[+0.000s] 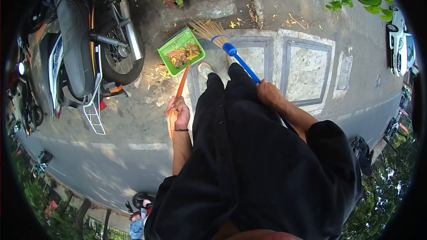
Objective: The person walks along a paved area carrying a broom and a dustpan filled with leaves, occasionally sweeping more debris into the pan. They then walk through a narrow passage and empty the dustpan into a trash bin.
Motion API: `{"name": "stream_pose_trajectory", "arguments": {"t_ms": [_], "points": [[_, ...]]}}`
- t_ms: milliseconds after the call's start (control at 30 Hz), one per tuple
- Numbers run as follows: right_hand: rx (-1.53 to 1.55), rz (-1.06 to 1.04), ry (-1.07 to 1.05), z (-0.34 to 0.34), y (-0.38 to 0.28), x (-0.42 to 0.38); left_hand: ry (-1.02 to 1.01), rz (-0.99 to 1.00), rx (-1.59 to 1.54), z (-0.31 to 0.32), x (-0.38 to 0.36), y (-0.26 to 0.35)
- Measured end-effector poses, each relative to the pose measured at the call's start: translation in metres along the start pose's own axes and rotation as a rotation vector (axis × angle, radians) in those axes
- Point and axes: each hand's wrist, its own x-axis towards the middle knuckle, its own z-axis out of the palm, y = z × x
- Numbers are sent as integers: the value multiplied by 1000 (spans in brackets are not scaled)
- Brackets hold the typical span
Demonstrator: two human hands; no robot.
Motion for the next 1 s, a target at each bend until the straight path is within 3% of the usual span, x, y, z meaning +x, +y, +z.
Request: {"name": "stream_pose_trajectory", "arguments": {"t_ms": [33,67,100,200,300,367,400,500,533,600,667,700,833,900,1000], "points": [[-23,-86,23,7,-18,9,-9,0,-31,-1,-3,1],[66,-10,11,15,-35,23,-26,2,-22,-2,-5,-3],[-69,-246,108,32,-37,41,-22,2,-60,-2,-6,-5],[-16,-168,-55,96,-30,112,-27,10,-122,-5,-3,-15],[-105,-307,248,162,13,146,-26,49,-61,-6,-3,-15],[3,17,-158,97,30,114,6,62,-7,-5,-1,-14],[130,192,-167,74,47,97,15,69,19,-7,1,-11],[62,502,-86,64,130,54,22,87,84,-8,5,-3],[-61,522,-61,90,184,47,33,91,86,-6,6,-7],[-208,486,-213,23,196,27,39,80,90,-2,9,-11],[-256,539,-162,8,226,2,6,21,32,-10,15,-5],[-89,722,-229,-15,213,-10,-7,-14,-2,-5,16,0],[30,618,25,-30,162,-40,78,-52,-100,8,30,-15],[109,563,-36,-17,136,-28,103,-73,-120,12,35,-26],[121,301,-44,5,100,3,102,-74,-106,13,41,-46]]}}
